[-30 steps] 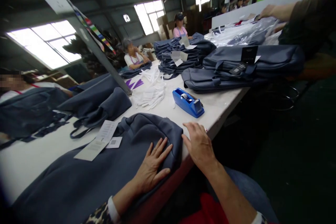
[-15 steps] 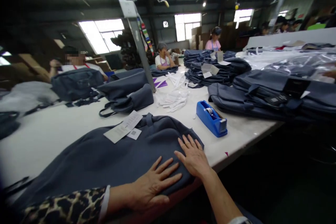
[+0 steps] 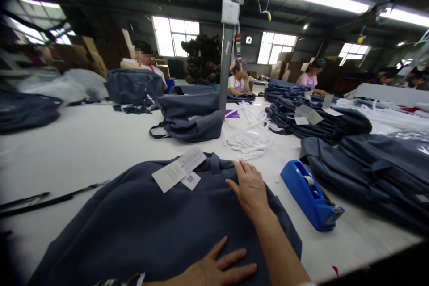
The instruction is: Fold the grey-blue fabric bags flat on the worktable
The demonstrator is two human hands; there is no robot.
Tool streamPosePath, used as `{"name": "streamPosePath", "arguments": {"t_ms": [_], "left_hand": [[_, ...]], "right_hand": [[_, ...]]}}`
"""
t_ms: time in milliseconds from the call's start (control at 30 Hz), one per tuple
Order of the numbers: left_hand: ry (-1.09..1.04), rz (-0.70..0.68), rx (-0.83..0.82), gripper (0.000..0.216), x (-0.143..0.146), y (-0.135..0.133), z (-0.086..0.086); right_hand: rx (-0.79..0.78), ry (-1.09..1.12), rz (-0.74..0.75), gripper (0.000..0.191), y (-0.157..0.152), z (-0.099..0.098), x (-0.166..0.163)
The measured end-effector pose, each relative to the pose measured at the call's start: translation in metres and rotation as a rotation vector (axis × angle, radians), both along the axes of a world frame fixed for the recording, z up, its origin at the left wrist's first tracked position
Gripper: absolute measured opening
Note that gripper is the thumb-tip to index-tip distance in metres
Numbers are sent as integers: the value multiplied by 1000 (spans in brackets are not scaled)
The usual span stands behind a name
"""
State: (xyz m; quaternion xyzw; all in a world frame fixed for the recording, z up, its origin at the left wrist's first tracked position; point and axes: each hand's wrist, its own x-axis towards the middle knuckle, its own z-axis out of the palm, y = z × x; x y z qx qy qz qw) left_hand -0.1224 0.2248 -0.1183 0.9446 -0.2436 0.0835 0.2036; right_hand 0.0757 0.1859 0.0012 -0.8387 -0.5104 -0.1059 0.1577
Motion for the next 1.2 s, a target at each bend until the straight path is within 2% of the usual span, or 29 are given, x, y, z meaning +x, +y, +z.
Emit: {"name": "streamPosePath", "arguments": {"t_ms": [67,133,200,267,333,400,467,533,667,733,867,967,1033,1100,1200], "left_hand": [[135,-6,-228,49,5,6,-5],[149,21,-483,40,11,18,1],[35,135,-697,34,15,40,21],[-116,374,-783,27,16,75,51],[-218,651,-661,20,15,122,83],[-244,919,-326,22,13,174,105],[-76,1151,-111,26,9,221,113],[55,1211,-89,26,4,252,107],[96,1158,-162,31,-6,271,89],[24,1078,-253,32,-11,272,90],[-85,956,-433,31,-27,266,118],[-39,940,-527,36,-44,254,145],[-12,918,-565,39,-53,245,156],[29,852,-563,41,-60,239,162],[174,691,-522,40,-61,236,160]], "right_hand": [[-75,-25,-21,49,35,-10,9],[-101,-25,-52,41,52,-28,18],[-85,-11,-66,39,55,-48,25],[-62,24,-76,41,51,-65,32],[-50,68,-83,44,47,-76,37],[-56,92,-63,49,45,-80,40],[-51,95,-14,53,45,-77,42],[-5,93,36,54,44,-68,41],[145,109,117,53,34,-43,32],[202,137,169,53,25,-30,27],[299,254,224,42,3,-12,25],[345,354,223,33,-15,-5,29],[349,394,212,31,-27,-3,31],[326,415,195,31,-38,-5,32],[224,455,161,29,-48,-9,36]]}}
